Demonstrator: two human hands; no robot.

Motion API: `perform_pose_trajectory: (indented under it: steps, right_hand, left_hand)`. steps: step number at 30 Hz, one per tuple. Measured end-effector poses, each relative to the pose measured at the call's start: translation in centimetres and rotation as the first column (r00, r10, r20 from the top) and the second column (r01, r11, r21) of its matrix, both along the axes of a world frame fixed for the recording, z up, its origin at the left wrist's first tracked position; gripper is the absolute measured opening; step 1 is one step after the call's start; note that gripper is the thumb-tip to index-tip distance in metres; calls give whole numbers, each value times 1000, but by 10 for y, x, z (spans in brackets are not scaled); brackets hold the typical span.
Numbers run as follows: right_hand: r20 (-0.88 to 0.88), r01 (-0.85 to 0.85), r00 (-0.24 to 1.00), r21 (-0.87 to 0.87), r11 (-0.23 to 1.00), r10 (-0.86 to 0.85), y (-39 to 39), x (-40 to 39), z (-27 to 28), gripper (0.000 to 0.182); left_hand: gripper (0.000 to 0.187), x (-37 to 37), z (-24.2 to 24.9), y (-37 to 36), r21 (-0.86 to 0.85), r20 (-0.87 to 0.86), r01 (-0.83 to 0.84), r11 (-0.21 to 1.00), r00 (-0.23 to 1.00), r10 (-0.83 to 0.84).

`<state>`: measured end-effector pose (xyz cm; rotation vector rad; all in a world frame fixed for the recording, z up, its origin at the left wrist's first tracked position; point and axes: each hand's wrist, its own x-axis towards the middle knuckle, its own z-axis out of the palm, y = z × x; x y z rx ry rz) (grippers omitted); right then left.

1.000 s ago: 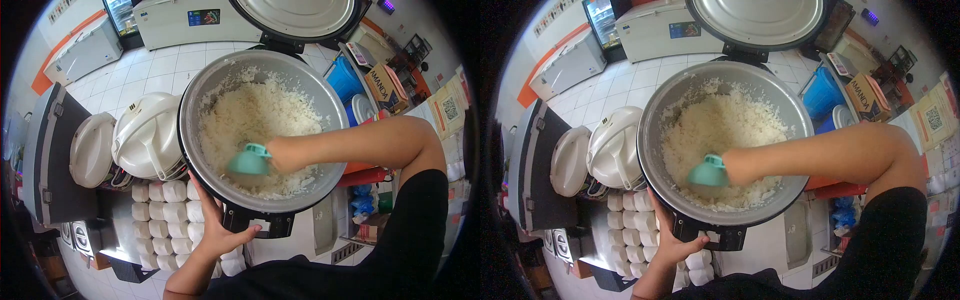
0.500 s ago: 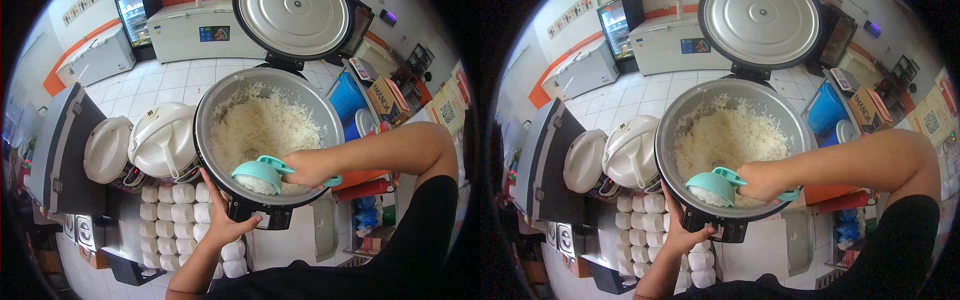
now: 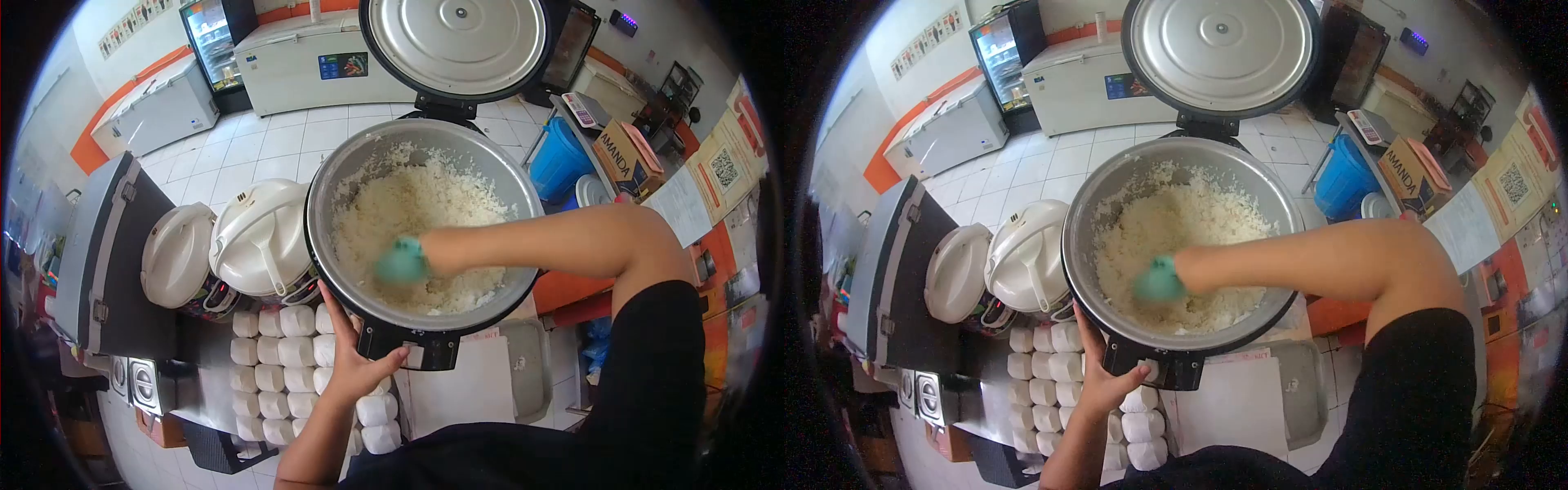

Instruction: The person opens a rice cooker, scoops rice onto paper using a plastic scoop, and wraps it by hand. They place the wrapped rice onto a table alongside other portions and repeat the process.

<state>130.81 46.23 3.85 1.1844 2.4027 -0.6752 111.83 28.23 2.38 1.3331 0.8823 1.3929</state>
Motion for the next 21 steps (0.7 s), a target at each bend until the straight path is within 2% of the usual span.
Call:
perform_pose_trajectory:
  steps: [1,2,4,5,6,7,8,9,11,15,17,21]
  right_hand:
    - [127,-321,942,68,945,311,-1,-10,-3,17]
    - [117,-319,943,58,946,311,8,-14,-1,17]
    - [315,-32,947,-110,993,66,36,-14,12,15]
    - [316,-30,947,-116,993,65,44,-10,7,15]
    - [296,160,951,-234,959,-87,52,-2,1,14]
    - [295,338,925,-347,875,-241,57,6,-6,13]
    - [283,384,918,-451,806,-279,50,5,-11,15]
    - [285,388,916,-449,805,-282,51,5,-14,15]
    - [315,341,931,-566,750,-185,56,0,-21,16]
    - [219,269,959,-494,827,-180,45,0,4,19]
    - [255,76,967,-324,943,9,31,-5,24,22]
    - [213,129,975,-308,943,-63,5,-11,40,25]
  left_hand:
    - [130,-2,0,2,33,-71,-29,999,997,31]
    - [130,-2,-2,2,9,-50,-15,1000,999,15]
    - [130,-2,-3,-2,-67,8,9,998,1000,-8]
    - [131,-1,-2,-1,-107,71,37,994,997,-29]
    - [131,-1,-2,0,-110,73,43,993,997,-35]
    - [131,-1,-2,-1,-118,73,42,992,997,-33]
    - [131,-1,-3,0,-123,73,39,992,997,-30]
    - [131,-1,-4,2,-122,76,42,992,997,-33]
    - [131,-2,-6,5,-18,11,24,1000,1000,-24]
    - [133,-2,-8,4,-54,-9,4,999,1000,-4]
    - [132,-2,-10,5,-50,-11,2,999,1000,-3]
    - [132,-2,-10,7,-24,0,-4,1000,1000,4]
